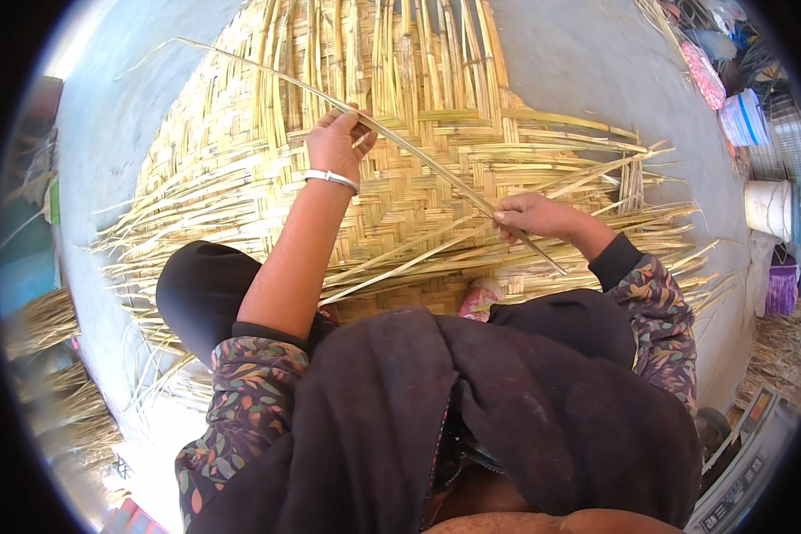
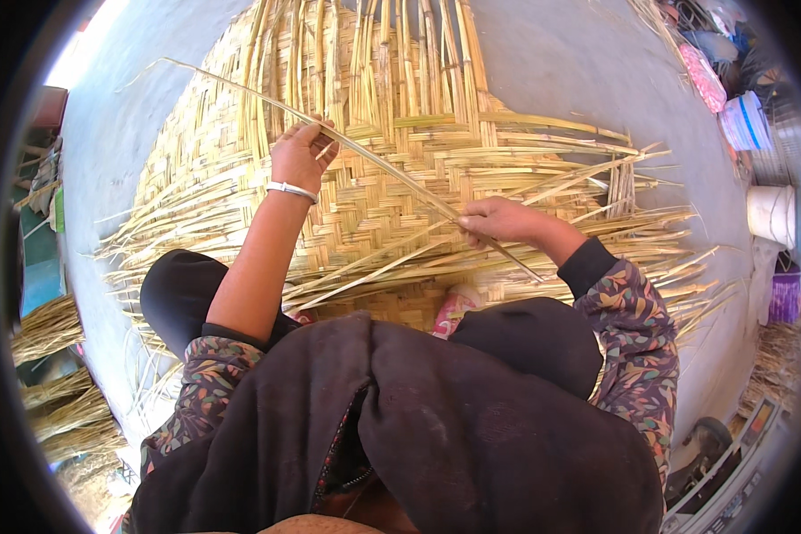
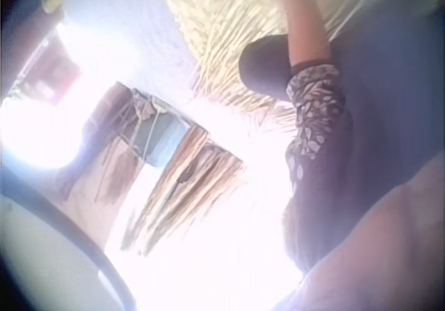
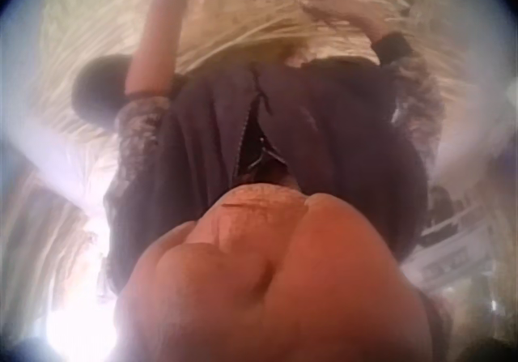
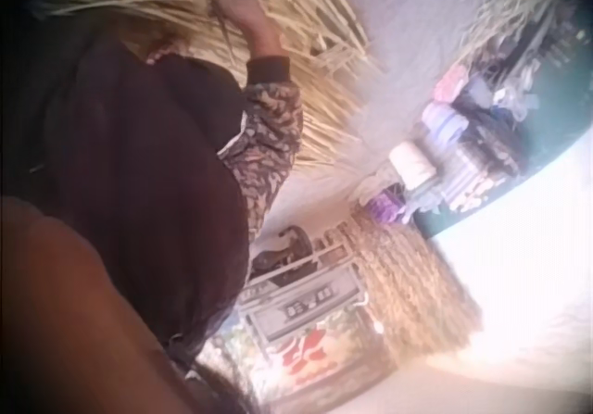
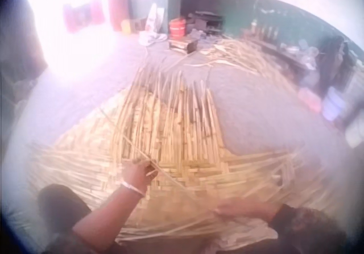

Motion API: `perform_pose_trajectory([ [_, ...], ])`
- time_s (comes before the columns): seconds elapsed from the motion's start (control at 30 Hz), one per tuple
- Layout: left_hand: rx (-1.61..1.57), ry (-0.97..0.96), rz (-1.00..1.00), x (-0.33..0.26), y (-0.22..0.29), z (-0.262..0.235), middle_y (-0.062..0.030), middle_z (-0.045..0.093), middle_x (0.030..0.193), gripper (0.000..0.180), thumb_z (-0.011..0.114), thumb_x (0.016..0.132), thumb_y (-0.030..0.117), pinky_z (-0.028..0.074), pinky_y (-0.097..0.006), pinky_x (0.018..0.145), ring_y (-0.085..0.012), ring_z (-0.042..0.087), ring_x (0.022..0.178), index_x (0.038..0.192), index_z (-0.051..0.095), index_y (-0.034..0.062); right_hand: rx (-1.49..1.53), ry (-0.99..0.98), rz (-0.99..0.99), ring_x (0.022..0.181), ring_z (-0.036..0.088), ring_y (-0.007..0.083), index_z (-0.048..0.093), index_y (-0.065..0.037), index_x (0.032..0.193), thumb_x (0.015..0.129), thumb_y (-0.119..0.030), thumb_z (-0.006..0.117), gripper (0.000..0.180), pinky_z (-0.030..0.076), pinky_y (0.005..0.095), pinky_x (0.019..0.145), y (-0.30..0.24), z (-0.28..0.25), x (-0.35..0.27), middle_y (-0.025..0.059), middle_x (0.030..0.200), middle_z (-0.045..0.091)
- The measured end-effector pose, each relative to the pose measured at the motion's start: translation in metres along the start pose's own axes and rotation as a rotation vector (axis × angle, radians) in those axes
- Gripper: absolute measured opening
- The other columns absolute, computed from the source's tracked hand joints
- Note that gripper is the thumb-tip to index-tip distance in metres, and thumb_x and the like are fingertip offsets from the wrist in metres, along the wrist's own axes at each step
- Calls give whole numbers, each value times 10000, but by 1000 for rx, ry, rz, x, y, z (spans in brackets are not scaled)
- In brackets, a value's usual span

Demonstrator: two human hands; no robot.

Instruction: The person weaves a large flat basket using dried palm leaves, interlacing the strips by hand to form a tight pattern. The person adjusts the weave and continues adding new strips to expand the basket.

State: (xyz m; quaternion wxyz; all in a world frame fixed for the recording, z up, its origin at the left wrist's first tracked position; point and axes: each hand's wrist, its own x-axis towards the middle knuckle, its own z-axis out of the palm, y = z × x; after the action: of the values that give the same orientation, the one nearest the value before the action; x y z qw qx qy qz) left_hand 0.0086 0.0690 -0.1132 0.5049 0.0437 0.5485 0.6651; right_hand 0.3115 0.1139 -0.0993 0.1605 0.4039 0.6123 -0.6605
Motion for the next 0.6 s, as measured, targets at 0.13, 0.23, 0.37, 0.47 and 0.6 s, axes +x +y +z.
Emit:
perform_pose_trajectory([
  [0.13,30,-22,-111,-21,-28,13,-91,624,865,77,528,868,51,531,-309,647,-174,602,782,940,545,32,-363,96,-210,749,593,176,592,-18,1048,886,-353,528,378,474,327,696,-51,2,17,96,836,629],
  [0.23,55,-50,-199,-45,-41,28,-60,603,822,40,545,858,67,525,-313,638,-163,591,752,897,540,60,-495,323,-416,706,621,221,597,-20,994,864,-349,561,355,479,344,651,-71,16,48,110,767,639],
  [0.37,123,-93,-265,-50,-48,25,-26,590,807,36,567,846,87,502,-324,676,-145,579,747,868,540,96,-344,318,-300,521,598,190,573,-7,890,859,-276,595,272,476,314,487,-82,19,67,84,630,614],
  [0.47,76,-109,-312,-54,-46,23,-28,588,822,21,560,851,101,487,-335,706,-150,575,786,860,541,100,-82,244,-266,504,588,145,572,-7,884,894,-260,553,254,468,282,455,-75,22,72,70,634,612],
  [0.6,-18,-85,-320,-49,-47,18,-45,589,858,72,522,873,143,465,-365,754,-167,561,848,901,564,92,14,219,-163,523,552,110,546,-35,843,946,-287,476,282,462,244,498,-83,33,61,38,635,572],
])
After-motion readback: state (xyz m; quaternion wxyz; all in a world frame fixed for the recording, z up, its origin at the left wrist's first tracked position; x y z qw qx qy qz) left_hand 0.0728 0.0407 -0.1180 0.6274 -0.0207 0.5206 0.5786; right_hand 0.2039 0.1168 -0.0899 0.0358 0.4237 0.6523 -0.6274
